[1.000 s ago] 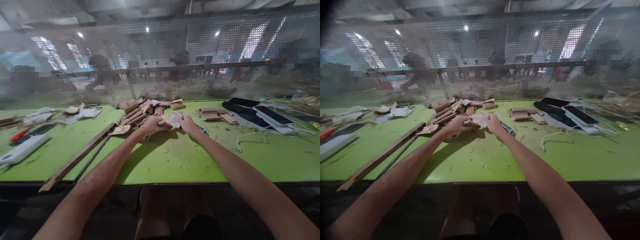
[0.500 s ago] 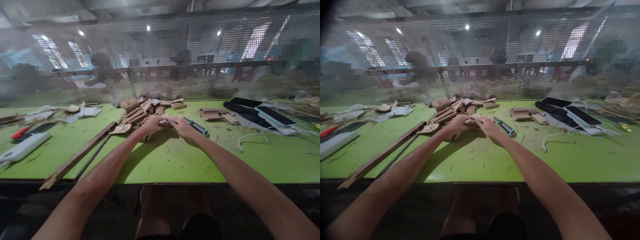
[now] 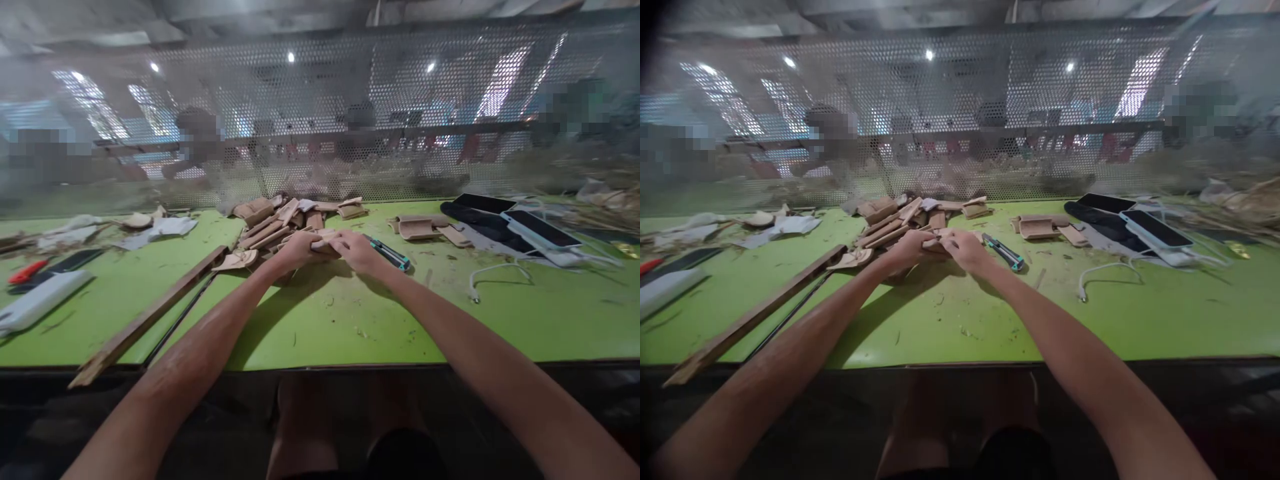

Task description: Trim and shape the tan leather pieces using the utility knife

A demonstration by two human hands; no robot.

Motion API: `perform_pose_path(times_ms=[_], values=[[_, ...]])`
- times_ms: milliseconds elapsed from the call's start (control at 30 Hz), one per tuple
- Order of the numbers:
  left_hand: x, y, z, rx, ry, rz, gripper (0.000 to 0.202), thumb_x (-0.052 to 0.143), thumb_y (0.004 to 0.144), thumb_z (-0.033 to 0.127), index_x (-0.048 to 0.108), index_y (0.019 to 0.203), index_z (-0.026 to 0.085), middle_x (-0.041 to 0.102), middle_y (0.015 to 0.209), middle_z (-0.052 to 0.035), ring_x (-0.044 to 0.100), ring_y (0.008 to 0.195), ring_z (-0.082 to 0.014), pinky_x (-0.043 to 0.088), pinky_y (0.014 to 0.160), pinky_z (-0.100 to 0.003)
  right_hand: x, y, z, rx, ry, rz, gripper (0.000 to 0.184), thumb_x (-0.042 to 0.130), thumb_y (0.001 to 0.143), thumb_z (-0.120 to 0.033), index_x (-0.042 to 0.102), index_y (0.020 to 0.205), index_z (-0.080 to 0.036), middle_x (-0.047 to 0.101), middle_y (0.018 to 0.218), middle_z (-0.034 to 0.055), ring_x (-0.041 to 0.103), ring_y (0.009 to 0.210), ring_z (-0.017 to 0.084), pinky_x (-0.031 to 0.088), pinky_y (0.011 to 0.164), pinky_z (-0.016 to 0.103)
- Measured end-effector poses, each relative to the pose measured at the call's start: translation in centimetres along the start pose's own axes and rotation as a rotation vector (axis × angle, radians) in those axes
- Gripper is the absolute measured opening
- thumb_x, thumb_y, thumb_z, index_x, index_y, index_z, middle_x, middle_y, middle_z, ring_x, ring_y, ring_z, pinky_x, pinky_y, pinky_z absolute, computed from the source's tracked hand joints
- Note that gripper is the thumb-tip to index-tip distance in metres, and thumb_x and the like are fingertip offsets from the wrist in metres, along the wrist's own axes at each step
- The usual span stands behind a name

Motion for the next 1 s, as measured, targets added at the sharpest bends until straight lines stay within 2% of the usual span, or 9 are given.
perform_pose_path(times_ms=[67, 233, 400, 567, 733, 800, 900, 1000], values=[[0.0, 0.0, 0.0, 0.002, 0.018, -0.011, 0.041, 0.071, 0.074, 0.054, 0.061, 0.066, 0.014, 0.050, 0.063, 0.0034, 0.039, 0.063, -0.0114, 0.029, 0.059, -0.024, -0.1, 0.0, -0.2, -0.001, 0.047, 0.035, 0.030, 0.045, 0.097, -0.037, 0.067, 0.091, -0.018, 0.070, 0.093, 0.0073, 0.057, 0.082, 0.018, 0.041, 0.076, 0.030], [0.0, 0.0, 0.0, 0.004, 0.055, 0.000, 0.040, 0.072, 0.073, 0.049, 0.054, 0.061, 0.016, 0.045, 0.060, 0.0036, 0.037, 0.062, -0.0110, 0.027, 0.057, -0.025, 0.2, 0.0, 0.7, 0.063, -0.085, -0.032, 0.032, 0.046, 0.093, -0.030, 0.058, 0.065, -0.019, 0.063, 0.071, 0.0047, 0.050, 0.068, 0.017, 0.036, 0.070, 0.030], [0.1, 0.0, 0.1, -0.006, 0.003, -0.032, 0.038, 0.071, 0.074, 0.049, 0.058, 0.065, 0.015, 0.048, 0.062, 0.0036, 0.038, 0.063, -0.0109, 0.028, 0.058, -0.024, -0.3, 0.0, -0.6, -0.031, 0.024, 0.078, 0.031, 0.045, 0.096, -0.036, 0.063, 0.078, -0.018, 0.066, 0.080, 0.0049, 0.053, 0.074, 0.017, 0.037, 0.071, 0.029], [0.0, 0.0, 0.3, -0.020, 0.066, -0.022, 0.041, 0.073, 0.071, 0.051, 0.053, 0.061, 0.016, 0.045, 0.060, 0.0039, 0.037, 0.062, -0.0106, 0.026, 0.058, -0.025, 0.1, -0.1, 0.0, -0.004, -0.110, -0.020, 0.028, 0.050, 0.088, -0.025, 0.058, 0.062, -0.018, 0.059, 0.066, 0.0025, 0.045, 0.062, 0.015, 0.033, 0.065, 0.029], [0.0, -0.1, 0.4, -0.023, 0.038, -0.039, 0.043, 0.071, 0.073, 0.054, 0.054, 0.062, 0.016, 0.045, 0.061, 0.0039, 0.037, 0.063, -0.0111, 0.027, 0.057, -0.024, -0.2, -0.2, -0.8, -0.066, -0.020, 0.042, 0.026, 0.049, 0.091, -0.026, 0.067, 0.074, -0.018, 0.070, 0.087, 0.0064, 0.057, 0.077, 0.016, 0.040, 0.074, 0.028], [0.0, -0.1, 0.5, -0.017, 0.050, -0.034, 0.043, 0.072, 0.072, 0.055, 0.055, 0.062, 0.016, 0.045, 0.061, 0.0039, 0.037, 0.063, -0.0113, 0.027, 0.057, -0.025, -0.2, -0.1, -0.8, -0.057, -0.036, 0.033, 0.025, 0.051, 0.089, -0.024, 0.067, 0.072, -0.017, 0.070, 0.086, 0.0066, 0.057, 0.075, 0.016, 0.040, 0.073, 0.029], [0.0, 0.0, 0.6, -0.027, 0.064, -0.034, 0.045, 0.073, 0.071, 0.056, 0.056, 0.062, 0.016, 0.047, 0.061, 0.0037, 0.038, 0.062, -0.0113, 0.027, 0.057, -0.025, 0.0, -0.1, -0.3, -0.005, -0.121, -0.050, 0.026, 0.055, 0.085, -0.022, 0.063, 0.061, -0.017, 0.068, 0.076, 0.0057, 0.052, 0.066, 0.015, 0.037, 0.067, 0.029], [0.0, -0.1, 0.6, -0.040, 0.059, -0.047, 0.046, 0.072, 0.072, 0.059, 0.057, 0.064, 0.015, 0.048, 0.062, 0.0035, 0.038, 0.063, -0.0112, 0.027, 0.058, -0.025, 0.0, -0.1, -0.5, -0.036, -0.085, -0.029, 0.026, 0.054, 0.087, -0.024, 0.066, 0.065, -0.017, 0.070, 0.081, 0.0064, 0.054, 0.070, 0.015, 0.039, 0.069, 0.029]])
Point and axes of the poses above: each hand's wrist, its own y-axis towards the middle knuckle, its own x-axis out of the palm, z = x × y, the point moved 4 cm from there along y, towards the middle knuckle
